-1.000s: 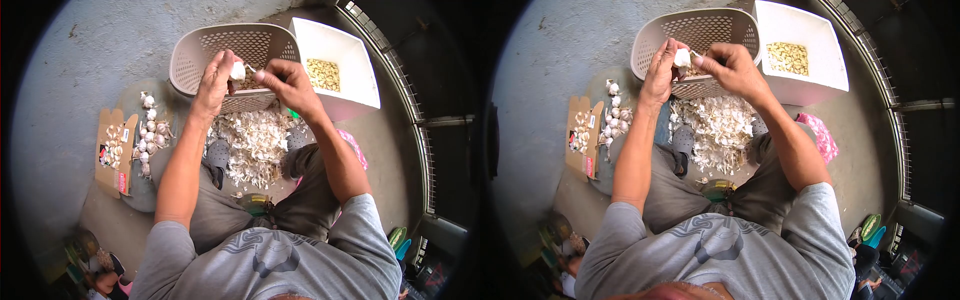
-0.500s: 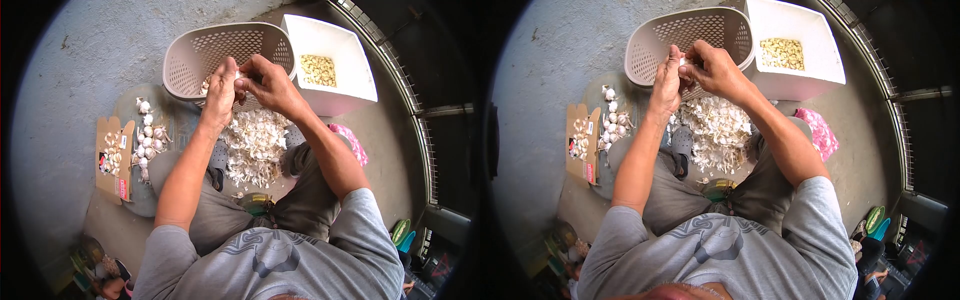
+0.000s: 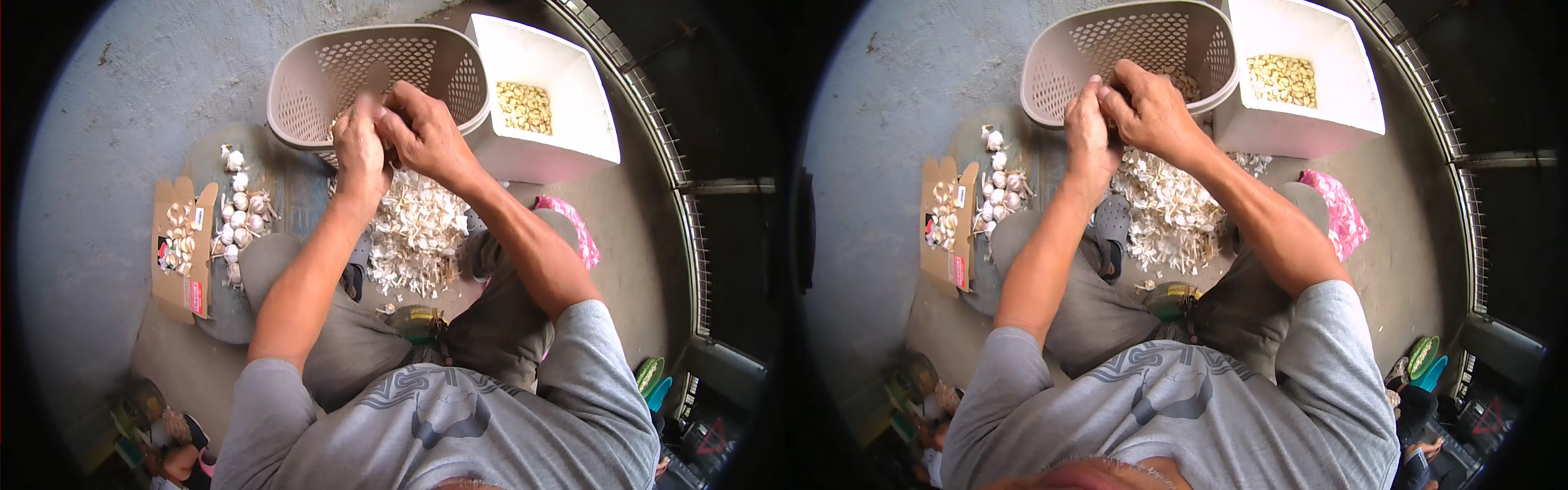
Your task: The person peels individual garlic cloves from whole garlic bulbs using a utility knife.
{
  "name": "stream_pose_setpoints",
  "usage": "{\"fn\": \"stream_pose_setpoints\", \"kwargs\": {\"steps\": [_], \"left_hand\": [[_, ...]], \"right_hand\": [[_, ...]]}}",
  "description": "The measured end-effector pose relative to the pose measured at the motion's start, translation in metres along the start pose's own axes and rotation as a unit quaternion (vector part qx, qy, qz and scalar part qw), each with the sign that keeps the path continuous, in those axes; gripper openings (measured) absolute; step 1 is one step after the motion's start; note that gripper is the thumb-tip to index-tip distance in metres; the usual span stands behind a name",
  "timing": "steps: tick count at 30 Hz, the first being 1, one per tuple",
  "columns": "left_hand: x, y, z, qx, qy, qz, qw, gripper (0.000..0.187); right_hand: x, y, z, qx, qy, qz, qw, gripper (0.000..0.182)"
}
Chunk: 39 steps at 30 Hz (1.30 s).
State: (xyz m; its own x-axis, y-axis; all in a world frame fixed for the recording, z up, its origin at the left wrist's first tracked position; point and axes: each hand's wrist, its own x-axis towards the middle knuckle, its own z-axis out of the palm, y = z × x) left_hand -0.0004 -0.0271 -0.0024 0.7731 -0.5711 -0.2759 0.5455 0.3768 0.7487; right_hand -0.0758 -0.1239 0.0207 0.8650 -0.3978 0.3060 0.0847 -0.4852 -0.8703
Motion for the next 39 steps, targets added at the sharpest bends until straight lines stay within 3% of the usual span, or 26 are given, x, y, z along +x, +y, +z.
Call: {"fn": "stream_pose_setpoints", "kwargs": {"steps": [6,13,16,19,21,22,27,30,33,36,39], "left_hand": [[0.016,-0.013,-0.015,-0.098,-0.020,-0.052,0.994,0.016],[0.011,-0.015,-0.013,-0.066,-0.036,-0.041,0.996,0.020],[0.013,-0.009,-0.014,-0.039,-0.062,-0.046,0.996,0.029],[0.014,-0.012,-0.003,-0.045,-0.037,0.044,0.997,0.034],[0.011,-0.014,0.002,-0.060,0.003,0.027,0.998,0.038],[0.009,-0.012,0.001,-0.060,0.007,0.013,0.998,0.038],[0.008,-0.005,-0.011,-0.072,-0.055,-0.032,0.995,0.033],[0.005,-0.003,0.000,-0.084,0.025,-0.042,0.995,0.027],[0.010,-0.010,-0.008,-0.113,0.004,-0.034,0.993,0.023],[0.012,-0.002,-0.013,-0.150,0.019,-0.101,0.983,0.022],[0.008,0.010,-0.006,-0.150,0.014,-0.052,0.987,0.023]], "right_hand": [[0.002,0.001,0.005,-0.121,0.002,-0.054,0.991,0.025],[-0.002,0.001,0.001,-0.060,-0.010,0.024,0.998,0.023],[-0.002,0.015,0.008,-0.004,0.027,0.015,1.000,0.033],[0.003,0.019,0.011,0.002,0.034,0.008,0.999,0.044],[0.009,0.020,0.009,-0.006,0.032,0.002,0.999,0.045],[0.007,0.017,0.009,0.023,0.019,0.035,0.999,0.041],[0.007,0.011,0.015,0.108,0.026,0.024,0.994,0.030],[0.006,0.007,0.013,0.084,0.018,0.025,0.996,0.026],[0.004,0.008,0.012,0.038,0.000,0.029,0.999,0.023],[0.001,0.013,0.016,0.061,-0.004,0.004,0.998,0.022],[0.002,0.016,0.021,0.139,-0.012,-0.001,0.990,0.022]]}}
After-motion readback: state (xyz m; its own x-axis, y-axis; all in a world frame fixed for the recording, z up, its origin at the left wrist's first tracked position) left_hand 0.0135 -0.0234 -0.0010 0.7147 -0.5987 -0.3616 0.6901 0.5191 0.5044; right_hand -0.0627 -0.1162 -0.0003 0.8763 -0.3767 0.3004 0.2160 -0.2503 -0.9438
